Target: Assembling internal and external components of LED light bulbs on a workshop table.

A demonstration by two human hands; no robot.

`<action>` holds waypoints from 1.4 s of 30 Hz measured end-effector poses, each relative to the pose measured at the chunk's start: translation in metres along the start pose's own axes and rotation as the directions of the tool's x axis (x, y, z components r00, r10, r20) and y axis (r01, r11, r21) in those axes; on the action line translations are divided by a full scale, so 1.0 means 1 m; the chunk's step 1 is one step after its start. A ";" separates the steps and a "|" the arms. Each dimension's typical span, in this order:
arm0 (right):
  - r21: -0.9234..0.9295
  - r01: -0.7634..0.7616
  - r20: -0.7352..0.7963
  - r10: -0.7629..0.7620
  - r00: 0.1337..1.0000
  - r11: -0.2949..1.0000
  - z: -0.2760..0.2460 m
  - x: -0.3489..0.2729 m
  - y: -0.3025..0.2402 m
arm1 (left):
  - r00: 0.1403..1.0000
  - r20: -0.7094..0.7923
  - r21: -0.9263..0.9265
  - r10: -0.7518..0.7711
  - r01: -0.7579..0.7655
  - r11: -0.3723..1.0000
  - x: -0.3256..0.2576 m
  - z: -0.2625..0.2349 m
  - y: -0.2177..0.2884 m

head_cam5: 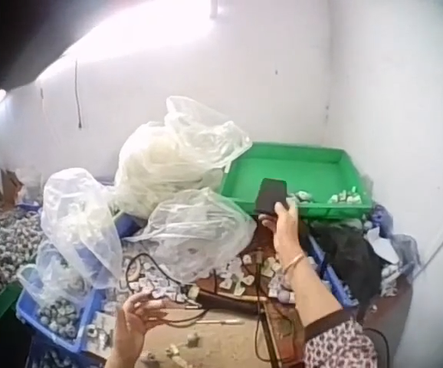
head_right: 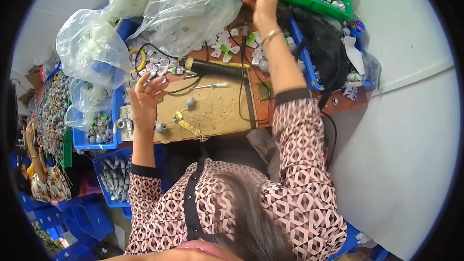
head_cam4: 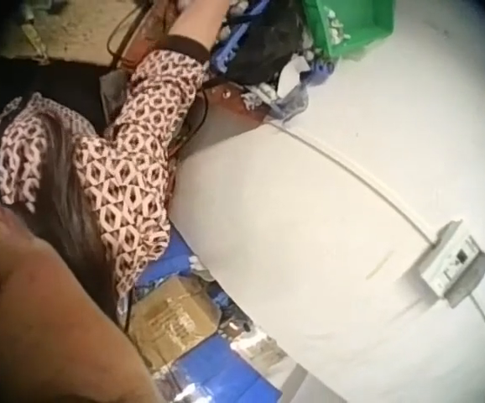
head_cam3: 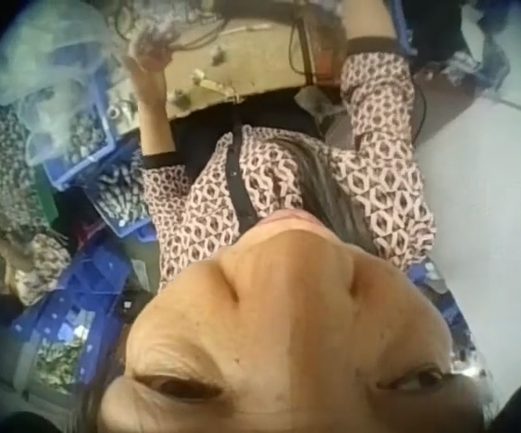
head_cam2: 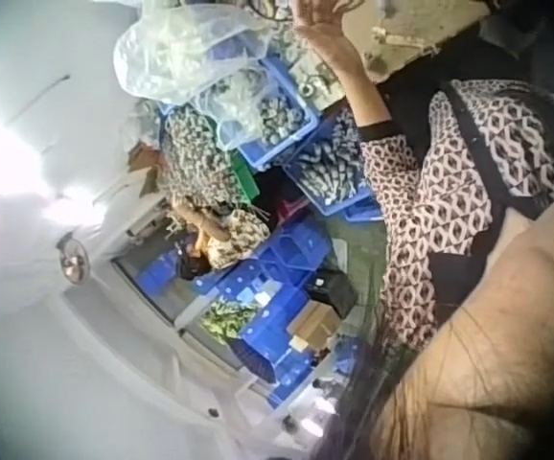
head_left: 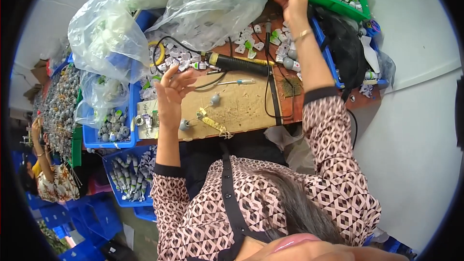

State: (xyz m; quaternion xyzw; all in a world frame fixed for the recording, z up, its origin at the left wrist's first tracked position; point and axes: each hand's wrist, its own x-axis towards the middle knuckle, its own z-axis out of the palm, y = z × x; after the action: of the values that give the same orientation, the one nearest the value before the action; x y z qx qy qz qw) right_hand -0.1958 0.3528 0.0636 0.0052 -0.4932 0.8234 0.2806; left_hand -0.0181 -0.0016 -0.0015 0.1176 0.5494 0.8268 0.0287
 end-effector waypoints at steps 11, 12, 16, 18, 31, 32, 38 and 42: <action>-0.062 0.015 -0.349 -0.036 0.936 0.998 -0.106 0.168 0.015 | 0.968 -0.250 0.063 0.023 -0.007 0.998 -0.069 -0.070 0.015; -0.037 -0.019 -0.294 0.007 0.956 0.999 -0.108 0.169 0.025 | 0.960 -0.278 0.061 0.031 -0.015 0.998 -0.071 -0.072 0.016; -0.164 -0.150 -0.029 0.148 0.989 0.975 -0.191 0.230 -0.001 | 0.947 -0.318 0.081 0.046 -0.021 0.997 -0.072 -0.084 0.023; -0.224 -0.263 -0.009 0.268 0.963 0.938 -0.211 0.245 -0.009 | 0.951 -0.295 0.141 0.088 -0.048 0.989 -0.071 -0.081 0.030; -0.501 0.268 0.480 0.006 0.877 0.823 -0.033 -0.015 -0.013 | 0.986 -0.136 0.692 0.095 0.026 0.722 -0.079 -0.036 -0.003; -0.654 0.151 0.507 0.281 0.815 0.741 -0.004 -0.070 -0.010 | 0.993 -0.059 0.821 0.104 -0.011 0.571 -0.080 -0.033 -0.006; -0.573 0.613 0.820 0.365 0.442 0.544 0.029 -0.249 0.049 | 0.963 0.176 0.945 0.202 -0.223 0.240 -0.083 -0.027 -0.027; -0.622 0.512 0.778 0.391 0.492 0.592 0.042 -0.268 0.061 | 0.958 0.158 0.967 0.239 -0.199 0.159 -0.094 -0.034 -0.032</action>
State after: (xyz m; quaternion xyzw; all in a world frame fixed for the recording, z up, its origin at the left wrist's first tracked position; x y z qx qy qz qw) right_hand -0.0097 0.1739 -0.0411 0.3116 -0.8746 0.3714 -0.0045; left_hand 0.0629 -0.0368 -0.0584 0.1737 0.9244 0.2878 -0.1804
